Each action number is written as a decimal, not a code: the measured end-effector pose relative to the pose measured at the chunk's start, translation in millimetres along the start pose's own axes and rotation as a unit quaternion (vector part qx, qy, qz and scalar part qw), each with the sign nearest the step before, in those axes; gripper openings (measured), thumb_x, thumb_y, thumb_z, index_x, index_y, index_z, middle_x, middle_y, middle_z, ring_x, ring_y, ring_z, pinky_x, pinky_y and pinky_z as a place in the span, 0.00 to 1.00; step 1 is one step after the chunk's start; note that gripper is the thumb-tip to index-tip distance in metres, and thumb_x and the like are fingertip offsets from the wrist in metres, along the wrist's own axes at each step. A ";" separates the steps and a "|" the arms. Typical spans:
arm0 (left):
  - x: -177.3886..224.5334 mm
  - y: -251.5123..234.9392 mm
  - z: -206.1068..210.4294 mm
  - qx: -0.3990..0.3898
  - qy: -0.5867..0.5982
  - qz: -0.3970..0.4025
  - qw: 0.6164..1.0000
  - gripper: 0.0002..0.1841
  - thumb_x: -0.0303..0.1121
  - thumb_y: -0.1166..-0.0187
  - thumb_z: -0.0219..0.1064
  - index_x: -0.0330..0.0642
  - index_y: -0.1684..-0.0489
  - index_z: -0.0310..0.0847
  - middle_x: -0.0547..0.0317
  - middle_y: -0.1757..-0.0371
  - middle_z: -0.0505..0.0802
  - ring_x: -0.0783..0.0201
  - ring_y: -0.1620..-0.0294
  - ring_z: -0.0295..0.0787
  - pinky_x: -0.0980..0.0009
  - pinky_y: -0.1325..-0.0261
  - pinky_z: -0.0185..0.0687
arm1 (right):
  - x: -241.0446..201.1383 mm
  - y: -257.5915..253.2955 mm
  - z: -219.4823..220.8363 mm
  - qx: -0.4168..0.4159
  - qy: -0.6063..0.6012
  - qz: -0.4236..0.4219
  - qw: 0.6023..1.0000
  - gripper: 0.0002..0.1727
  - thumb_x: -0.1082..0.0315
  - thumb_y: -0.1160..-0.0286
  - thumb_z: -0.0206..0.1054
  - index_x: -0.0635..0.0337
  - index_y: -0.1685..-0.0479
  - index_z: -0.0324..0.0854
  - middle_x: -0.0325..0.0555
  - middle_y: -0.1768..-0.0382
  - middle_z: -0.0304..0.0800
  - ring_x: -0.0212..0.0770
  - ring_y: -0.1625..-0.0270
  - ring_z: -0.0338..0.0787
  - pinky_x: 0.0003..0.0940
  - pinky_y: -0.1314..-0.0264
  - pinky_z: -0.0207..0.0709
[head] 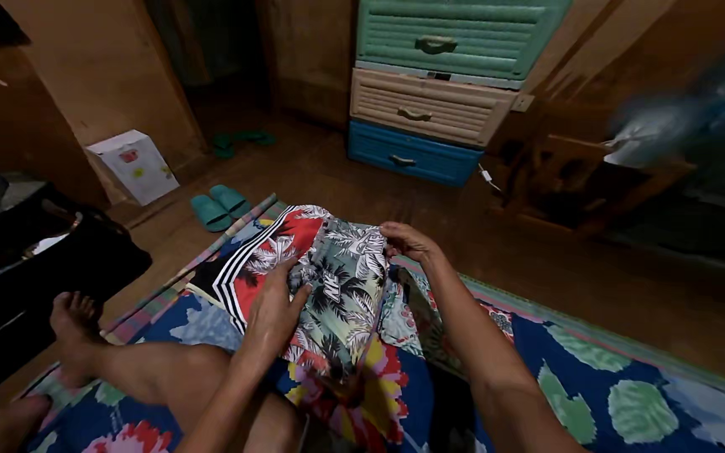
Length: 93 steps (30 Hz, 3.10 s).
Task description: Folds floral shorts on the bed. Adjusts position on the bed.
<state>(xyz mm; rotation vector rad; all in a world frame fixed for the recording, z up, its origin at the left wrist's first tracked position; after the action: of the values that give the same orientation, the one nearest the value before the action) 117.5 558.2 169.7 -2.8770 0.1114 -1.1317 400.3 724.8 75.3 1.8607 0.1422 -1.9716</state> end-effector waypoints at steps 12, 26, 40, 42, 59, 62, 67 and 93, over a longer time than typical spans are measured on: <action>0.9 3.9 6.2 0.044 0.024 0.039 0.998 0.28 0.33 0.16 0.64 0.35 0.17 0.68 0.36 0.25 0.82 0.44 0.25 0.80 0.50 0.23 0.74 | -4.5 4.1 -2.8 0.088 -0.012 -0.009 0.996 0.06 0.76 0.19 0.60 0.58 0.66 0.75 0.34 0.78 0.82 0.25 0.81 0.78 0.18 0.76 0.74; -46.5 24.1 12.6 0.303 -0.199 0.183 0.914 0.37 0.64 0.12 0.38 0.51 0.21 0.78 0.34 0.18 0.76 0.24 0.14 0.61 0.25 0.19 0.46 | -51.1 114.5 165.3 0.127 0.478 -0.304 0.815 0.39 0.35 0.22 0.57 0.51 0.19 0.77 0.64 0.18 0.72 0.72 0.16 0.67 0.77 0.20 0.56; -93.6 28.9 -23.5 0.289 0.074 0.002 0.954 0.31 0.41 0.11 0.55 0.21 0.18 0.63 0.24 0.27 0.78 0.40 0.30 0.80 0.52 0.28 0.76 | 7.8 158.5 150.6 0.296 0.281 -0.422 0.810 0.27 0.53 0.13 0.54 0.73 0.42 0.83 0.60 0.46 0.89 0.42 0.41 0.88 0.35 0.35 0.81; -97.1 26.6 -26.8 0.238 0.178 -0.064 0.953 0.32 0.38 0.12 0.59 0.24 0.16 0.58 0.31 0.39 0.87 0.54 0.45 0.87 0.59 0.40 0.81 | 24.2 179.1 162.1 0.273 0.345 -0.479 0.760 0.37 0.32 0.15 0.47 0.57 0.36 0.80 0.51 0.38 0.88 0.42 0.29 0.83 0.39 0.25 0.74; -96.1 16.4 -32.9 0.228 0.194 -0.057 0.953 0.25 0.33 0.15 0.62 0.29 0.22 0.70 0.30 0.28 0.81 0.44 0.28 0.79 0.51 0.25 0.74 | 45.2 169.8 209.6 0.200 0.455 -0.489 0.716 0.44 0.25 0.22 0.44 0.54 0.29 0.78 0.55 0.31 0.86 0.54 0.24 0.81 0.51 0.21 0.68; -95.0 20.2 -32.4 0.232 0.150 -0.045 0.960 0.28 0.34 0.14 0.60 0.27 0.18 0.67 0.27 0.25 0.78 0.39 0.23 0.75 0.48 0.21 0.69 | 26.0 170.0 196.7 0.185 0.410 -0.450 0.771 0.53 0.25 0.19 0.33 0.67 0.29 0.79 0.62 0.33 0.87 0.54 0.25 0.83 0.52 0.23 0.72; -97.1 41.6 -36.0 0.219 0.131 -0.014 0.967 0.28 0.36 0.15 0.62 0.26 0.21 0.70 0.30 0.26 0.80 0.42 0.25 0.78 0.53 0.24 0.75 | -10.4 183.4 188.4 0.201 0.335 -0.503 0.771 0.45 0.30 0.14 0.38 0.62 0.25 0.74 0.52 0.25 0.82 0.43 0.16 0.72 0.42 0.13 0.61; -67.2 468.9 32.6 0.202 -0.028 -0.099 0.974 0.17 0.42 0.28 0.73 0.39 0.50 0.87 0.47 0.59 0.92 0.49 0.59 0.91 0.47 0.59 0.86 | 70.2 314.1 369.2 -0.504 0.264 -0.528 0.630 0.10 0.60 0.16 0.63 0.30 0.49 0.87 0.47 0.34 0.85 0.45 0.30 0.81 0.40 0.29 0.74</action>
<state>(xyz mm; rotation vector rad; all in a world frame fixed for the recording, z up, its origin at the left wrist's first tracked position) 67.5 97.4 67.0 -2.5898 -0.3723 -0.9622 172.4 292.7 109.2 1.4197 2.3874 -1.0656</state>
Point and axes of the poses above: each hand's wrist, its own y-axis away from the middle knuckle, its own z-axis out of the palm, x = y × z, the point moved 5 cm from there along -y, towards the middle knuckle
